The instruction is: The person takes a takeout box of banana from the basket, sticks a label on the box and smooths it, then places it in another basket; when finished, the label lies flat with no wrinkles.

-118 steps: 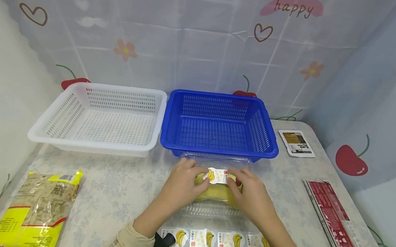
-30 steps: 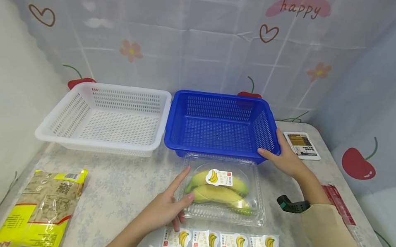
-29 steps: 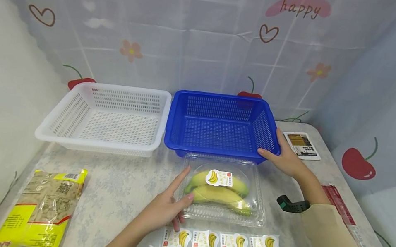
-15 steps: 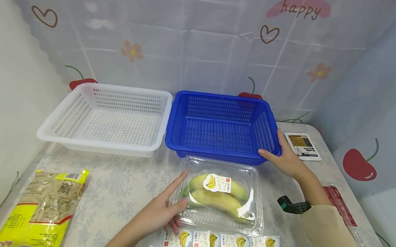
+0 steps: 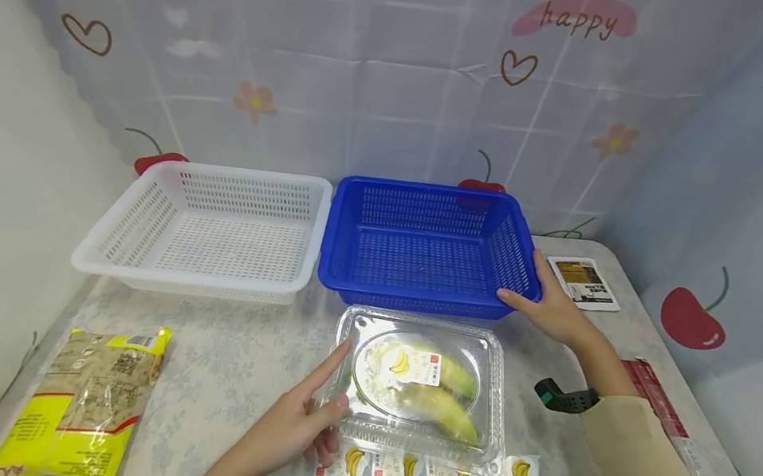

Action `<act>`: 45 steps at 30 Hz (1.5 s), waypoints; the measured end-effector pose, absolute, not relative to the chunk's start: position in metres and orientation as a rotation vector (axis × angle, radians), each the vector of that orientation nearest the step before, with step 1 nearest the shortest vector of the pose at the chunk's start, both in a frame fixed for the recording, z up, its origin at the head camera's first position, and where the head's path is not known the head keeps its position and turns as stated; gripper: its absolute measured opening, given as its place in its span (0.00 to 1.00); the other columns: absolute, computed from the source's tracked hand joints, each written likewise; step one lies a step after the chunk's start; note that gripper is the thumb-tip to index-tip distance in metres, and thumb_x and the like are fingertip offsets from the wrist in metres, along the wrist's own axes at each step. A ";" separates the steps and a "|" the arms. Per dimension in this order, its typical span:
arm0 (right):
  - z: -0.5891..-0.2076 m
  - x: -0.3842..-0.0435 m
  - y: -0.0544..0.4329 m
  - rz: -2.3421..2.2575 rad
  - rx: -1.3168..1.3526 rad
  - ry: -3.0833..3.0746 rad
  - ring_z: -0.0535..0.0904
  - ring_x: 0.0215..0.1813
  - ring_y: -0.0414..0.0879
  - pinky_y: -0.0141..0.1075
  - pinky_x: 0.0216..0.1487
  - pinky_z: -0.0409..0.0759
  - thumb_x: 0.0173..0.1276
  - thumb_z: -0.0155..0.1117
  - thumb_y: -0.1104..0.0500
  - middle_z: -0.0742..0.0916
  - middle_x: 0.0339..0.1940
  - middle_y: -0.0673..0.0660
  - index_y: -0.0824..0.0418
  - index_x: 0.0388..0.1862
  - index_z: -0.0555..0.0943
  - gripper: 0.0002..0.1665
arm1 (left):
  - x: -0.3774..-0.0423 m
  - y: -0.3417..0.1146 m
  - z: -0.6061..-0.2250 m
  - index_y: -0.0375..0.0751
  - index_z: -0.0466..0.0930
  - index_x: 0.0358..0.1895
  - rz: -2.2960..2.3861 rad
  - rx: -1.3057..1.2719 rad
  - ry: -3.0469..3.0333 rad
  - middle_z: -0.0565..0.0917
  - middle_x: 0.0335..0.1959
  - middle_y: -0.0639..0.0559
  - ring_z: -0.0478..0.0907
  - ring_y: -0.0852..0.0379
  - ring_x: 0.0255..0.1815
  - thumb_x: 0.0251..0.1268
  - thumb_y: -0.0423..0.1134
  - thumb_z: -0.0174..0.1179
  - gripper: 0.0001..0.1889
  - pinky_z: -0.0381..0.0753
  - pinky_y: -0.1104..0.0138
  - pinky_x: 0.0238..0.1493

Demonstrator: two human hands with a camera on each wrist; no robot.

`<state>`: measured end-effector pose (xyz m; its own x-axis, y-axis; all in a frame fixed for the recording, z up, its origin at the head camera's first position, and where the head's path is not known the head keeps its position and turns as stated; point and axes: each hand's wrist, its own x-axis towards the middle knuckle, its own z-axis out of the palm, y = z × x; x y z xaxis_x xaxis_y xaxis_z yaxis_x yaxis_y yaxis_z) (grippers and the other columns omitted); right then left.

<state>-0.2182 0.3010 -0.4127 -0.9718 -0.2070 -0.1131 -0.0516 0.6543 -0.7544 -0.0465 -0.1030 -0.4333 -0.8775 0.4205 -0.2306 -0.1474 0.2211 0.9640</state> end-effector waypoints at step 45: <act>-0.412 -0.219 0.302 -1.172 -0.226 2.691 0.38 0.81 0.70 0.69 0.74 0.46 0.70 0.62 0.41 0.35 0.82 0.63 0.51 0.79 0.21 0.66 | -0.147 -0.108 -0.324 0.84 0.48 0.75 1.876 0.338 2.204 0.80 0.17 0.41 0.78 0.51 0.16 0.79 0.48 0.49 0.31 0.75 0.66 0.18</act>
<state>-0.2195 0.3023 -0.4121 -0.9688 -0.2174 -0.1191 -0.0610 0.6745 -0.7358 -0.1466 -0.1084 -0.3235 -0.9476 0.3186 -0.0235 0.0277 0.1553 0.9875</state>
